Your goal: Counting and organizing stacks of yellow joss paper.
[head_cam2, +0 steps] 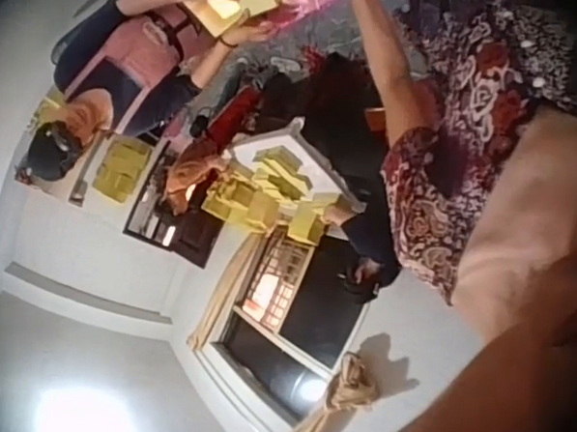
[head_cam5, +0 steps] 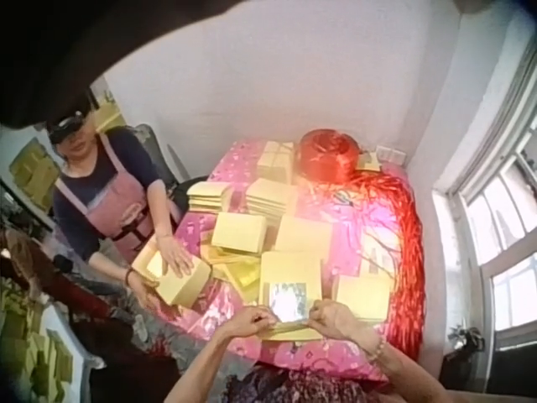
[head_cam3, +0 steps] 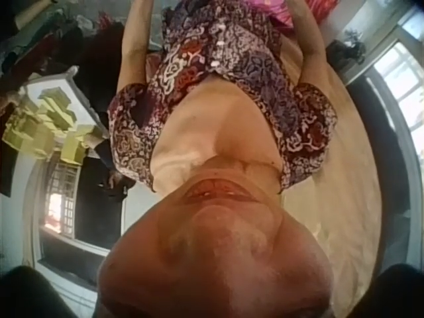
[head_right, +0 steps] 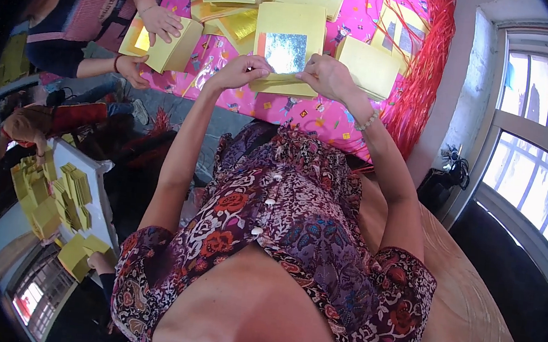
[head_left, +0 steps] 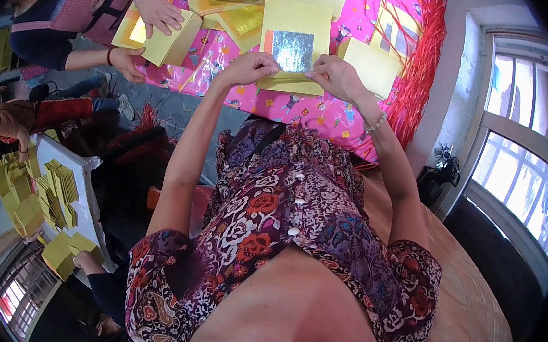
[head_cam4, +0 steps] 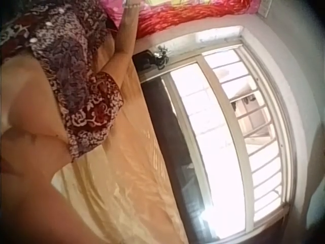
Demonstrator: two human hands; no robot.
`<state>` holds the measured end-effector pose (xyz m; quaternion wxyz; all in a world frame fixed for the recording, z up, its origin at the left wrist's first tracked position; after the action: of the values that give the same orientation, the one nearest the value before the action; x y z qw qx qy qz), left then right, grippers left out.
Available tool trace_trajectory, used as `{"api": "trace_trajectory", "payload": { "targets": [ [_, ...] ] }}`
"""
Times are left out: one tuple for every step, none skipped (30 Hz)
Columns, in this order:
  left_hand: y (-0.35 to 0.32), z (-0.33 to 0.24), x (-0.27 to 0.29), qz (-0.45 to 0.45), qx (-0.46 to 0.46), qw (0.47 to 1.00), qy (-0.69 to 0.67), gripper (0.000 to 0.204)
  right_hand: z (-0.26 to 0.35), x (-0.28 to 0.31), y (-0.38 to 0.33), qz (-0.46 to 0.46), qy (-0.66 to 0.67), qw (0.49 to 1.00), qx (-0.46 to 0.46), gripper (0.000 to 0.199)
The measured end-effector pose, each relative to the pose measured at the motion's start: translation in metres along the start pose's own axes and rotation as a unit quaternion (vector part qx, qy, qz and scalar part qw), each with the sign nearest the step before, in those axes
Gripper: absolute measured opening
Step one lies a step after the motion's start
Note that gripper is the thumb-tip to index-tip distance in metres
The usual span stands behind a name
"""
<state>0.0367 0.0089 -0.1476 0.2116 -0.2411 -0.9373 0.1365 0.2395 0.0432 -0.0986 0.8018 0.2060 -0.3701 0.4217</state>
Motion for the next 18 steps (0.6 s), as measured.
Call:
{"api": "trace_trajectory", "payload": {
  "targets": [
    [0.0007,0.0013,0.0002,0.002,0.001,1.0,0.004,0.021,-0.0002,0.0,0.0006,-0.001,0.002,1.0,-0.003,0.031],
    [0.0009,0.0027,0.0003,0.004,0.003,1.0,0.009,0.022,0.0,0.0,0.0014,0.0,0.002,1.0,-0.003,0.031],
    [0.0011,0.0028,0.0007,0.004,0.003,1.0,0.009,0.022,-0.0007,0.0,0.0021,-0.002,0.006,1.0,-0.002,0.031],
    [0.0013,0.0035,0.0012,0.004,0.007,1.0,0.006,0.022,-0.0014,0.0,0.0028,-0.004,0.009,1.0,-0.001,0.031],
    [0.0014,0.0041,0.0017,0.004,0.012,1.0,0.003,0.022,-0.0021,-0.0003,0.0034,-0.004,0.009,1.0,-0.001,0.031],
    [0.0015,0.0038,0.0024,0.004,0.012,1.0,0.003,0.022,-0.0026,-0.0007,0.0043,-0.003,0.009,1.0,-0.002,0.031],
    [0.0017,0.0037,0.0029,0.006,0.014,1.0,0.003,0.022,-0.003,-0.0012,0.0048,-0.001,0.008,1.0,-0.002,0.031],
    [0.0018,0.0037,0.0032,0.007,0.017,1.0,0.002,0.023,-0.0031,-0.0015,0.0048,-0.001,0.009,1.0,-0.003,0.031],
    [0.0016,0.0057,0.0033,0.006,0.017,1.0,0.002,0.023,-0.0025,-0.0016,0.0053,-0.003,0.01,1.0,-0.002,0.031],
    [0.0015,0.0078,0.0032,0.004,0.018,1.0,0.003,0.023,-0.002,-0.0016,0.0058,-0.004,0.011,1.0,-0.002,0.031],
    [0.0013,0.0099,0.0032,0.001,0.019,1.0,0.005,0.023,-0.0014,-0.002,0.0063,-0.004,0.011,1.0,-0.001,0.031],
    [0.0019,0.0089,0.0035,0.001,0.019,1.0,0.004,0.023,-0.0013,-0.0018,0.0063,-0.006,0.006,1.0,-0.001,0.031],
    [0.0027,0.0087,0.0035,0.005,0.025,1.0,0.006,0.022,-0.0013,-0.0015,0.0063,-0.009,0.001,1.0,-0.002,0.031],
    [0.0032,0.0085,0.0033,0.009,0.031,0.999,0.008,0.022,-0.0014,-0.0016,0.0061,-0.009,0.001,1.0,-0.002,0.031],
    [0.0033,0.009,0.0037,0.008,0.031,0.999,0.008,0.022,-0.0012,-0.0011,0.0065,-0.01,0.003,1.0,-0.004,0.031],
    [0.0032,0.0088,0.0041,0.008,0.025,1.0,0.006,0.022,-0.0009,-0.0008,0.0069,-0.012,0.005,1.0,-0.006,0.031],
    [0.0028,0.0086,0.0043,0.009,0.019,1.0,0.004,0.022,-0.0001,-0.001,0.0072,-0.011,0.005,1.0,-0.005,0.031],
    [0.0029,0.0085,0.0044,0.008,0.019,1.0,0.004,0.022,-0.0005,-0.0009,0.0072,-0.015,0.007,1.0,-0.007,0.031]
  ]
}}
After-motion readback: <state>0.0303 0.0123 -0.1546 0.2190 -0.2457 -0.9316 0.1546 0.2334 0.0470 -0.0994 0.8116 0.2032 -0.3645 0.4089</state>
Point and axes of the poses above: each hand's wrist, its own y-axis towards the middle knuckle, its own x-axis out of the back of the hand, z = x × y, the point moved 6 cm from there along y, towards the middle knuckle, and after that the axes turned 9 degrees about x, right-handed, at the moved point
